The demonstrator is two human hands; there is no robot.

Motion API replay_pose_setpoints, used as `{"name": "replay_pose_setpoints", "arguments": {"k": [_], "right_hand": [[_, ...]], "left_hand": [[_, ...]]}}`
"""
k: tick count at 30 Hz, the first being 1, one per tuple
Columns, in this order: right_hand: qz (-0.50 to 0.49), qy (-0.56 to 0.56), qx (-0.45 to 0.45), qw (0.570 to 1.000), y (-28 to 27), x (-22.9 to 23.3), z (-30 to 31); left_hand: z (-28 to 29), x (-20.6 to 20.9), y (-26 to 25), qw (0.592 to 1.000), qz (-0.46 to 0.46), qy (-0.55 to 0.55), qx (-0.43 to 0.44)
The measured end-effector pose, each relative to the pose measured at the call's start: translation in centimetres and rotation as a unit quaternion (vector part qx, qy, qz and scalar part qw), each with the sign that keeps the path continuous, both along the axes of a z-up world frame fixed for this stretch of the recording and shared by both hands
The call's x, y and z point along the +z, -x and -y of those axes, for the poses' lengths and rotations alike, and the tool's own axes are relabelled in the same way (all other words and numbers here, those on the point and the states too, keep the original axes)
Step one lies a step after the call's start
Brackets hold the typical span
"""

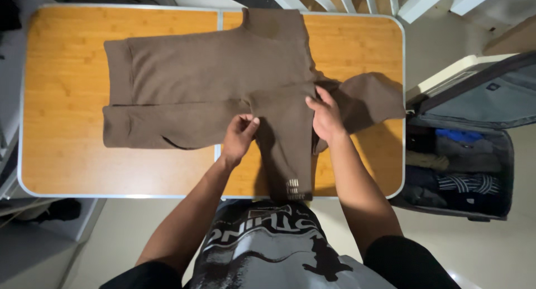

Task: The person packs a green garment into a suitcase, folds a brown hoodie on a folding table, and unfolds a grey polo shirt.

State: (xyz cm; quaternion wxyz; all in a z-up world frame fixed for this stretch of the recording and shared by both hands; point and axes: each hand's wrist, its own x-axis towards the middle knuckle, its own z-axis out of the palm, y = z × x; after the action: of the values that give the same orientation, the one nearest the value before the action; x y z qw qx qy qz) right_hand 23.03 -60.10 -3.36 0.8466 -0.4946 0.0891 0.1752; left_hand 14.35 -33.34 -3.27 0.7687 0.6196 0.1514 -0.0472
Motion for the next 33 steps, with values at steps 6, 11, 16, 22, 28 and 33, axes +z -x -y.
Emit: {"name": "replay_pose_setpoints", "arguments": {"k": [6, 11, 16, 22, 28, 33], "right_hand": [[-0.053, 0.032, 0.041, 0.997, -1.6, -2.1, -0.8], [-0.03, 0.038, 0.042, 0.998, -1.1, -3.1, -0.4], [-0.03, 0.065, 0.041, 0.997, -1.0, -2.6, -0.8], [-0.041, 0.102, 0.041, 0.993, -0.9, -3.4, -0.7], [-0.026, 0.08, 0.046, 0.995, -1.2, -4.1, -0.3], [-0.032, 0.064, 0.045, 0.996, -1.5, -4.0, -0.3]], "left_hand": [[0.6, 1.1, 3.6, 0.919, -0.088, -0.257, -0.285], [2.3, 1.5, 4.9, 0.927, -0.076, -0.31, -0.197], [2.9, 2.8, 2.6, 0.971, -0.028, -0.236, -0.03], [1.9, 4.1, 5.4, 0.93, -0.017, -0.361, -0.065], [2.4, 4.4, 10.3, 0.811, -0.135, -0.485, -0.297], [2.0, 3.2, 11.1, 0.856, -0.172, -0.397, -0.283]]}}
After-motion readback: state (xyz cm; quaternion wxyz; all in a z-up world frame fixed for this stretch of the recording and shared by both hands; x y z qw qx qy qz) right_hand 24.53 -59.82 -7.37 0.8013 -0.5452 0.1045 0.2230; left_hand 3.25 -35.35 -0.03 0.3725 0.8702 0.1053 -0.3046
